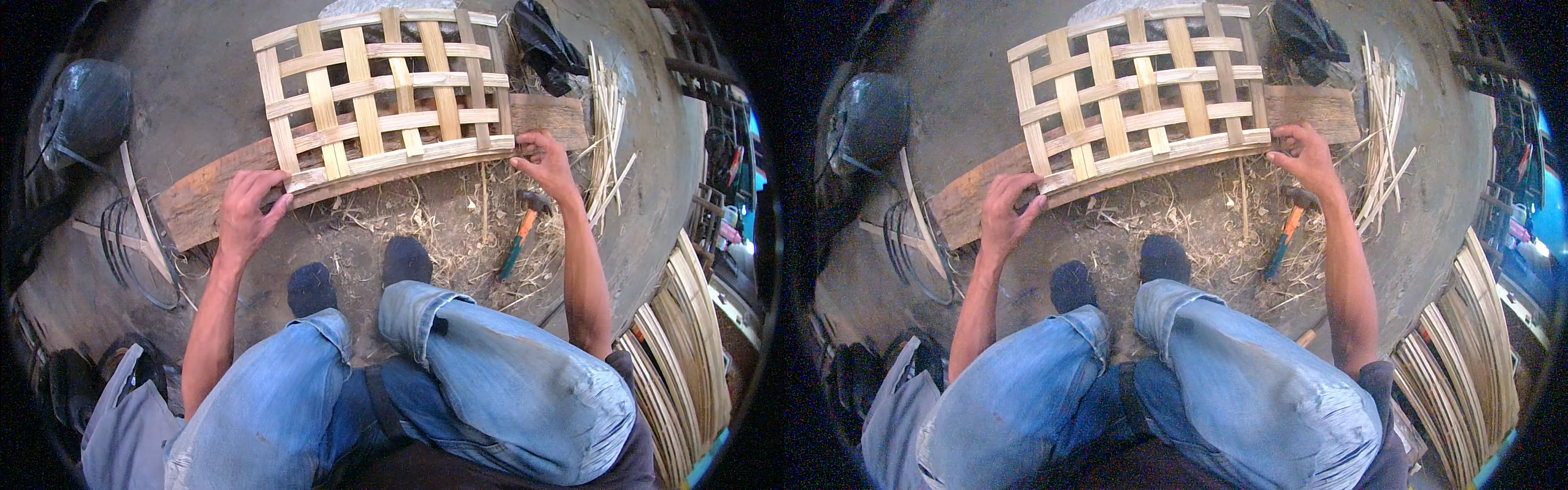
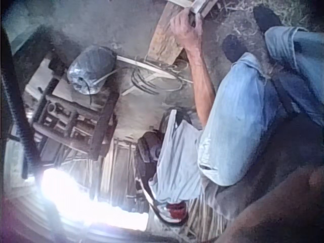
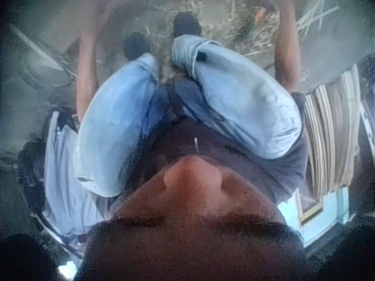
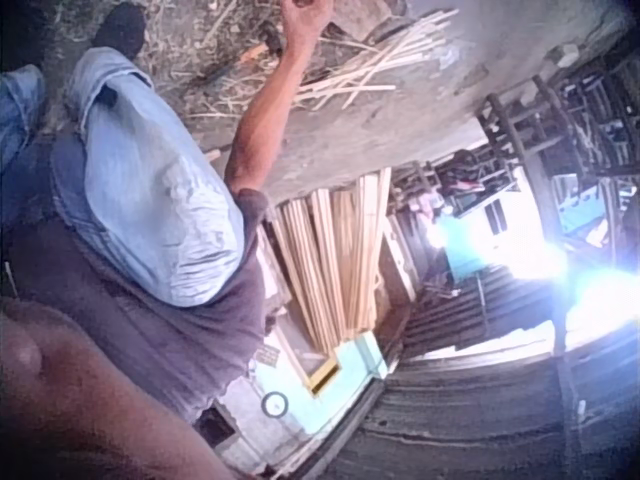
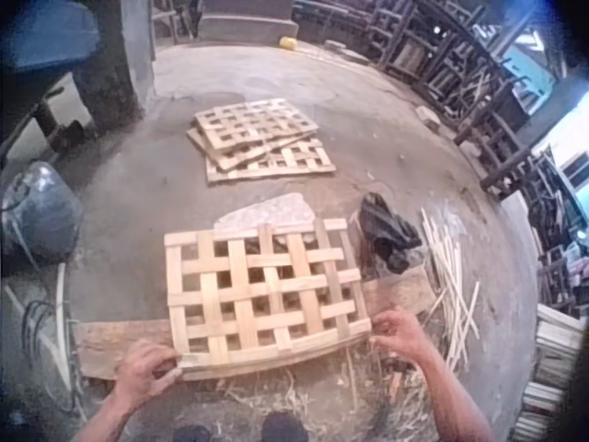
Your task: The person weaves thin bamboo strips into a square lattice panel, using a hammer to tap the strips into place and secure the weave. They adjust the panel orientation and add a border strip along the edge.
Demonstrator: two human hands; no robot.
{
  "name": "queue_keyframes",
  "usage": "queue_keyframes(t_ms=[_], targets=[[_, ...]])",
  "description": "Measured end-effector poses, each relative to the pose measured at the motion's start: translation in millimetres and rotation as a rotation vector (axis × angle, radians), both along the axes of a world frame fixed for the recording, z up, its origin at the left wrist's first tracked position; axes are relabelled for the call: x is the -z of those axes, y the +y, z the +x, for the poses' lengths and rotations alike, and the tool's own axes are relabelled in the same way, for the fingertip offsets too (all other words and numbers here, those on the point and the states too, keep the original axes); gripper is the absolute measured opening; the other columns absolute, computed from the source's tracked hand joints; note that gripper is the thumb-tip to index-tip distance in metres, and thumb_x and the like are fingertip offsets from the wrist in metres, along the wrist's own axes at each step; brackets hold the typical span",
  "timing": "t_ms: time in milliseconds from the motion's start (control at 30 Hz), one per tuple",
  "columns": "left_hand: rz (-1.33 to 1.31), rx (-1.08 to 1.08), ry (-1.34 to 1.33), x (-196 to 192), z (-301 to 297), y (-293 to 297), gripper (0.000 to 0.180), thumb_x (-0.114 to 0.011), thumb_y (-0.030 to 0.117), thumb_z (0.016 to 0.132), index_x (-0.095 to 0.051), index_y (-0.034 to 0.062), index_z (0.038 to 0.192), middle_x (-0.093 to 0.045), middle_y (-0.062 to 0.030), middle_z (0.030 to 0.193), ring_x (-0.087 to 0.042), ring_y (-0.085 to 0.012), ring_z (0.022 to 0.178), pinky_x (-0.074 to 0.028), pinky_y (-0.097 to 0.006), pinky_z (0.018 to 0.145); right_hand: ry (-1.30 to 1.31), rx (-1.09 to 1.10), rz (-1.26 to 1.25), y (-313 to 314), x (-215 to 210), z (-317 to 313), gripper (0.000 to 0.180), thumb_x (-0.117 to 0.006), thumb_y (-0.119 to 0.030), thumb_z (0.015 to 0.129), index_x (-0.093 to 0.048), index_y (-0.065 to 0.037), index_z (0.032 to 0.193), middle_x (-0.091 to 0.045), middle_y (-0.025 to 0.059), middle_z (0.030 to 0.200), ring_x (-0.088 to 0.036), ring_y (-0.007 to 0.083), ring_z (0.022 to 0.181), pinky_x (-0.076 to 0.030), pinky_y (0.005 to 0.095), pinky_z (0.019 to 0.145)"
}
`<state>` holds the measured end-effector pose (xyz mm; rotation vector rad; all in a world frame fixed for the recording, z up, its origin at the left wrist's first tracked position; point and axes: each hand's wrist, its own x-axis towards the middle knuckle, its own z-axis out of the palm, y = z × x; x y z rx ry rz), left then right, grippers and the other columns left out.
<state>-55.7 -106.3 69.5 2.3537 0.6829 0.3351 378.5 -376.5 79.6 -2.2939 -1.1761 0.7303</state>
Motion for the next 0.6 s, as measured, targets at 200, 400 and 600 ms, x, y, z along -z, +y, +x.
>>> queue_keyframes(t_ms=[200,400,600], targets=[[0.004,0.001,-0.022,1.8,0.8,0.3,0.030,-0.077,0.009,0.075,-0.069,0.0059,0.104,-0.069,-0.0104,0.101,-0.063,-0.0280,0.095,-0.050,-0.038,0.085,-0.003,0.018,-0.009,0.3,6.6,6.5,0.032,-0.081,-0.014,0.073,-0.072,-0.009,0.103,-0.063,0.0071,0.090,-0.059,0.0179,0.078,-0.047,0.0318,0.073],[-0.014,-0.011,-0.012,-4.7,2.0,-2.5,0.030,-0.077,0.009,0.075,-0.069,0.0055,0.104,-0.070,-0.0106,0.100,-0.064,-0.0278,0.094,-0.052,-0.037,0.083,0.007,-0.002,0.012,2.9,4.5,4.7,0.028,-0.079,-0.012,0.076,-0.072,-0.007,0.102,-0.063,0.0065,0.089,-0.058,0.0161,0.076,-0.047,0.0304,0.072],[0.005,-0.003,-0.037,-4.6,1.1,-4.1,0.031,-0.078,0.009,0.075,-0.069,0.0058,0.104,-0.069,-0.0107,0.100,-0.064,-0.0274,0.093,-0.052,-0.037,0.082,-0.004,0.040,0.023,5.0,4.5,0.8,0.028,-0.077,-0.011,0.077,-0.072,-0.006,0.104,-0.064,0.0056,0.088,-0.057,0.0145,0.074,-0.048,0.0287,0.071]])
